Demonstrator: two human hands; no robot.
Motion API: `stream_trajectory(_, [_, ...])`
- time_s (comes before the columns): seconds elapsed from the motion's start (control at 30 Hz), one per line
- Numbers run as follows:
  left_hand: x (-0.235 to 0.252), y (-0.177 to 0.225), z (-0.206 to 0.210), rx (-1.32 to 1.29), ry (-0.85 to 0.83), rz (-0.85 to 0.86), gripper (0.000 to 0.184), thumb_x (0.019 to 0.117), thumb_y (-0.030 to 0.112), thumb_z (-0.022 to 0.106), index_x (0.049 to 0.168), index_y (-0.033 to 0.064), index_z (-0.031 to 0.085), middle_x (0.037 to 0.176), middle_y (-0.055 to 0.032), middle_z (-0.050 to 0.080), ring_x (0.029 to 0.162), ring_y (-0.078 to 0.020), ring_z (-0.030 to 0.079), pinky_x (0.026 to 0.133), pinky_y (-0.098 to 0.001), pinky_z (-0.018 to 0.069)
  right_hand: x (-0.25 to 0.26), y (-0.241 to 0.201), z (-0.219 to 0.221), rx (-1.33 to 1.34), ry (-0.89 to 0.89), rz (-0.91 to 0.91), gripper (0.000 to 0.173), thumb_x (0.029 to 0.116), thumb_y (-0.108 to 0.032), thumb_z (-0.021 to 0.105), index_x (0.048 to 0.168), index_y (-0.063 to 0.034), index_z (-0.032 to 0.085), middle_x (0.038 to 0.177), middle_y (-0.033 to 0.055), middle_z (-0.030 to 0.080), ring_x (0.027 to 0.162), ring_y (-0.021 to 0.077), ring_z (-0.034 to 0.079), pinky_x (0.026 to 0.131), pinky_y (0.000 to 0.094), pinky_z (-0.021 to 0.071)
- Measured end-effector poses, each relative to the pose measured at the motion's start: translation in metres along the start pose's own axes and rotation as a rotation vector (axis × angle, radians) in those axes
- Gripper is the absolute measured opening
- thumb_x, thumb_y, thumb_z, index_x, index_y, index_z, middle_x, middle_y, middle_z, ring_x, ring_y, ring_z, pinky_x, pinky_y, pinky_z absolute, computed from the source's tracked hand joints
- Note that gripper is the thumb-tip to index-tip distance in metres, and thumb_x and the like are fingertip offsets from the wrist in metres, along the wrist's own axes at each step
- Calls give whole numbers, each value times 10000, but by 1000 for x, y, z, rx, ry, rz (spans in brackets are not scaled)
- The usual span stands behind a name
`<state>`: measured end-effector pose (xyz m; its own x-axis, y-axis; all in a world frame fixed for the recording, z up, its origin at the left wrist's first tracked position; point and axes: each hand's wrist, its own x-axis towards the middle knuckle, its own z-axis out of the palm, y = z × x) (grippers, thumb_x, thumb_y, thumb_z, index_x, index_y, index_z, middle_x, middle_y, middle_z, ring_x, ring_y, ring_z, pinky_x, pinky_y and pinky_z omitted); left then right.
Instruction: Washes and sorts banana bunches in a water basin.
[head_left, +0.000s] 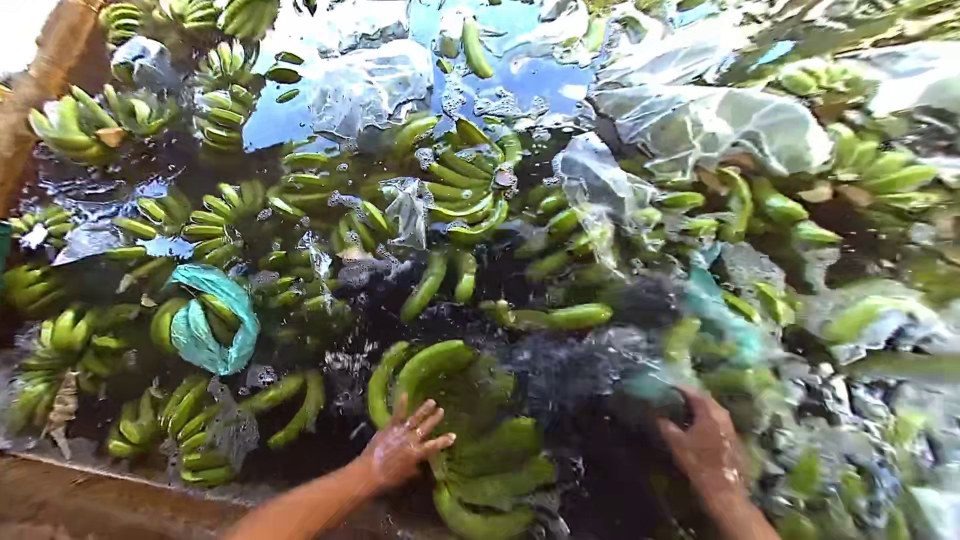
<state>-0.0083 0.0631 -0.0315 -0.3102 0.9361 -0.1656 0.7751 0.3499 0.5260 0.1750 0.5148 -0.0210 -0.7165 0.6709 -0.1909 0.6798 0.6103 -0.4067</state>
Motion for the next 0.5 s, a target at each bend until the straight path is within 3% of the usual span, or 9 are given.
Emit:
stream_trajectory(0.07, [20, -19, 12, 7, -277, 103, 441, 900, 97, 740, 1328, 181, 672, 1372, -161, 637, 1328, -382, 557, 1151, -635, 363, -39, 15, 15, 67, 41, 76, 683, 869, -73, 745, 1486, 37, 475, 1481, 354, 472, 1377, 521, 467, 1147, 646, 374])
stream_trajectory(0.1, [28, -23, 16, -43, -391, 71, 388, 971, 81, 639, 1355, 135, 649, 1398, -174, 618, 1347, -383, 541, 1166, -609, 359, -57, 15, 28, 96, 81, 135, 691, 860, -58, 734, 1490, 39, 467, 1497, 346, 459, 1390, 513, 457, 1155, 637, 372])
stream_trajectory(0.2, [41, 0, 30, -163, -524, -214, 498, 955, 140, 653, 1443, 92, 562, 1334, -220, 642, 1263, -424, 592, 1074, -629, 440, -109, -14, 70, 358, 228, 494, 724, 911, -11, 687, 1537, 68, 332, 1553, 322, 395, 1446, 428, 419, 1198, 528, 368])
stream_trajectory(0.27, [58, 31, 33, -205, -607, -426, 579, 972, 174, 625, 1525, 137, 458, 1339, -242, 625, 1243, -451, 593, 1057, -637, 445, -136, -55, 87, 623, 302, 787, 772, 985, -102, 660, 1586, 33, 195, 1584, 298, 346, 1442, 369, 425, 1180, 472, 398])
stream_trajectory(0.33, [84, 55, 42, -272, -552, -612, 625, 997, 218, 603, 1582, 237, 385, 1335, -227, 641, 1219, -453, 615, 1032, -636, 471, -152, -86, 91, 748, 302, 944, 733, 1033, -160, 600, 1611, -10, 175, 1590, 285, 349, 1405, 364, 463, 1135, 499, 429])
stream_trajectory(0.4, [104, 67, 51, -420, -362, -739, 583, 989, 269, 631, 1545, 247, 458, 1298, -225, 664, 1190, -449, 634, 1016, -647, 477, -166, -101, 91, 813, 350, 957, 675, 1003, -140, 624, 1563, 3, 275, 1441, 311, 477, 1146, 343, 587, 889, 519, 519])
stream_trajectory(0.47, [114, 66, 49, -674, -145, -789, 568, 951, 310, 710, 1476, 165, 548, 1323, -199, 659, 1223, -386, 631, 1057, -603, 472, -183, -103, 85, 862, 298, 768, 668, 926, -81, 594, 1520, 59, 321, 1450, 298, 483, 1265, 317, 560, 1032, 468, 500])
stream_trajectory(0.5, [118, 62, 44, -879, -33, -796, 554, 934, 245, 735, 1437, 84, 567, 1328, -193, 653, 1232, -327, 629, 1075, -536, 483, -186, -99, 86, 835, 244, 667, 702, 875, -97, 589, 1506, 84, 340, 1455, 299, 484, 1306, 309, 539, 1083, 445, 472])
